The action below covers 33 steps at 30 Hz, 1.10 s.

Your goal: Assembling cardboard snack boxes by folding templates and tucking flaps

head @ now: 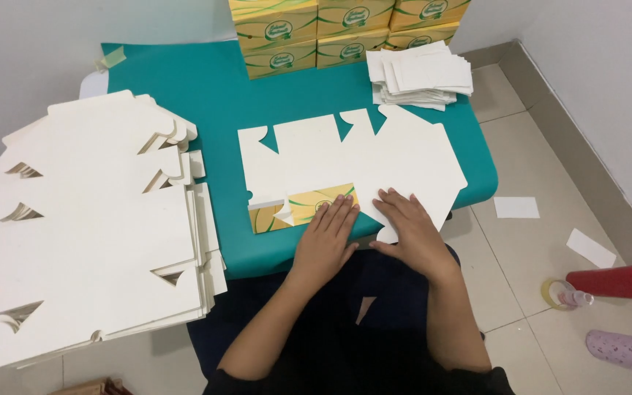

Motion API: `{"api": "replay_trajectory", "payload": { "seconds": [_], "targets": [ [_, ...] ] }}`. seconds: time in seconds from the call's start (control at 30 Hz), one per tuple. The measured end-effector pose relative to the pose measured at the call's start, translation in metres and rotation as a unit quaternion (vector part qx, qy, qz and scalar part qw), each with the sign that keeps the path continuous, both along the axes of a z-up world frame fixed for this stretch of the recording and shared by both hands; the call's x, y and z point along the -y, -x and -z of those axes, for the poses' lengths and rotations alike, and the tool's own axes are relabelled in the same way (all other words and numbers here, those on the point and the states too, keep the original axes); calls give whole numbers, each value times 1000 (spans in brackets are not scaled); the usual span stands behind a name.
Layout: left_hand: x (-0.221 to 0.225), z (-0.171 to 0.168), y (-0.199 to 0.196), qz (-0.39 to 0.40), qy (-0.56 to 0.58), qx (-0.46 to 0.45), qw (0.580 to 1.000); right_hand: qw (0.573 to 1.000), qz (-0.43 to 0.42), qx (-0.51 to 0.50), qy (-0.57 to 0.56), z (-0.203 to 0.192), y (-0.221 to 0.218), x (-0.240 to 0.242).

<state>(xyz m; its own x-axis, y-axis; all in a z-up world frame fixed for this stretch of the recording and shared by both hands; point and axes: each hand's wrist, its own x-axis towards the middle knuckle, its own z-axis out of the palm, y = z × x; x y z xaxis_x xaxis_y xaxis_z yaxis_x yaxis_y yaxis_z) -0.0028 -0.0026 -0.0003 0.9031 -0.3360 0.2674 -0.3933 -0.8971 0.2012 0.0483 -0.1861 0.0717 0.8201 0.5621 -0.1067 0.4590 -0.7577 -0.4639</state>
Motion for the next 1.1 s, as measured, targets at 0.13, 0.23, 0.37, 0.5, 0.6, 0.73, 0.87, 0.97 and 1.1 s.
{"api": "replay_trajectory", "payload": {
  "seconds": [0.13, 0.23, 0.37, 0.5, 0.6, 0.73, 0.87, 0.97, 1.1],
  "targets": [
    [13, -4, -1, -37, 17, -25, 999, 1000, -16, 3, 20, -4, -1, 0],
    [28, -2, 1, -84, -31, -31, 995, 999, -34, -17, 37, -8, -3, 1],
    [34, 2, 0, -108, -67, -43, 991, 999, -39, -15, 17, -8, -3, 4],
    [32, 1, -1, -101, -40, -37, 993, 999, -39, -21, -4, -5, -8, 9],
    [31, 1, -1, -94, -23, -30, 995, 999, -32, -18, -35, -5, -10, 10],
    [29, 0, 0, -94, -7, -27, 995, 999, -22, -6, -46, 5, -12, 11],
    [28, 2, 0, -89, 1, -27, 996, 998, -13, 8, -55, 3, -11, 9],
    [28, 0, 0, -88, -18, -24, 996, 995, 45, -7, -91, 4, -18, 15],
    [31, -10, 3, -85, -60, -26, 994, 960, 177, 22, -214, 23, -32, 13]
  ]
}}
